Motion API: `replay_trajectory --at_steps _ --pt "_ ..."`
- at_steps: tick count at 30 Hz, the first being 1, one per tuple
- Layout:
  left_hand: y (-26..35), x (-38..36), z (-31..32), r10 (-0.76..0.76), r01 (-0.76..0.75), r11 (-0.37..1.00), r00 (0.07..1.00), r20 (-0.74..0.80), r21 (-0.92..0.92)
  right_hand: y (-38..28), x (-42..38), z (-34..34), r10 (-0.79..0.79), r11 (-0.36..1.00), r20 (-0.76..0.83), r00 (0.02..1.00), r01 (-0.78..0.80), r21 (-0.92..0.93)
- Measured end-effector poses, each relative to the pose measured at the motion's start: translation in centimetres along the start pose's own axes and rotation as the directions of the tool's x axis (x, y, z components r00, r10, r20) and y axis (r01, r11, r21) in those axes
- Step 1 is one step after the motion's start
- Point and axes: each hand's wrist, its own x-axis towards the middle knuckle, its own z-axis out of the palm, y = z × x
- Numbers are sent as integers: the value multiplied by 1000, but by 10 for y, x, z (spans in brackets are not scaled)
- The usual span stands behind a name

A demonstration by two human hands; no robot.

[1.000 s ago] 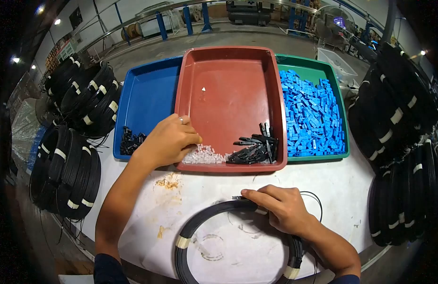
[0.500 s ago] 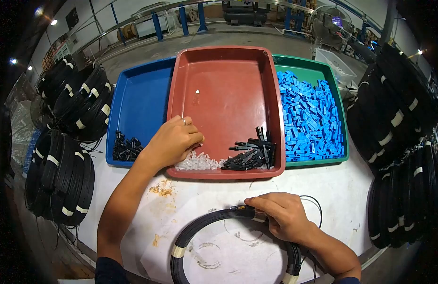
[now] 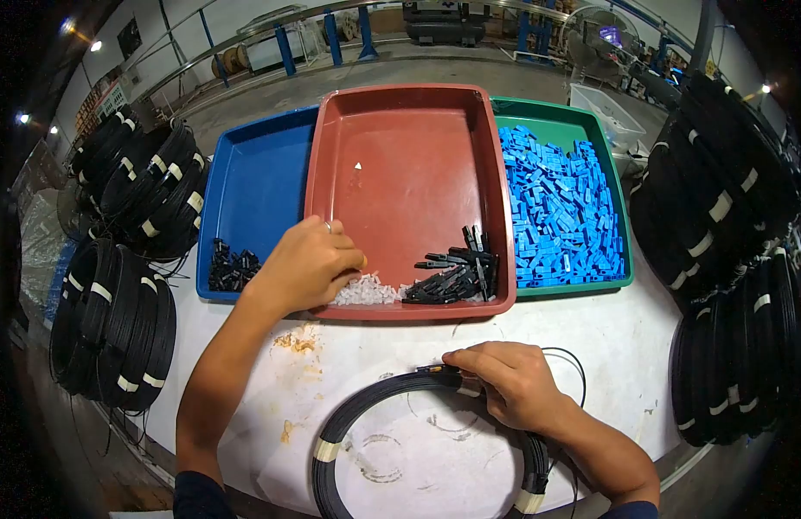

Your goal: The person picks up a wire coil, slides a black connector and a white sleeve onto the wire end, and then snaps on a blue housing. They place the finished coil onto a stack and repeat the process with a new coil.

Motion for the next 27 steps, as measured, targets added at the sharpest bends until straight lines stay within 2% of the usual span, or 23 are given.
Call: replay_trajectory --at_steps 1,6,8,12,14,15,17,18,20,21,23,24,26,27 --pt "4 1 1 -1 4 999 998 60 -35 0 -1 0 1 1000 2 1000 -1 -6" --pt "8 6 21 -13 14 999 999 50 -32 1 0 1 1 1000 -7 1000 -1 -14" --pt "7 6 28 -98 99 995 992 84 -9 1 0 0 8 1000 8 1000 -8 -10" --pt "8 7 28 -131 136 990 985 110 -33 2 -1 1 5 1000 5 1000 -5 -11" --pt "7 6 31 -115 115 991 993 8 -62 2 -1 1 0 1000 4 1000 0 -11" --pt "7 5 31 -115 115 991 993 6 -62 2 -1 0 0 1000 5 1000 0 -13" --pt "8 6 29 -138 120 982 983 -122 -148 1 -1 0 -12 999 7 1000 13 -38" --pt "10 8 24 -132 114 983 983 -126 -144 1 -1 0 -15 999 2 1000 15 -44" --pt "18 10 11 -215 165 936 968 -133 -310 2 -2 3 -26 996 -20 999 25 -84" --pt "23 11 7 -209 159 940 968 -141 -302 2 -2 4 -34 995 -27 999 31 -90" --pt "36 13 0 -319 169 817 929 -189 -551 2 -4 4 1 992 -19 1000 -3 -130" --pt "47 13 -5 -309 159 823 931 -195 -545 0 -4 1 14 987 -20 1000 -17 -161" --pt "70 11 -12 -531 273 518 846 -55 -811 4 -6 5 55 990 -57 997 -62 -128" --pt "80 8 -10 -525 266 521 849 -59 -811 5 -5 6 78 992 -77 994 -85 -94"
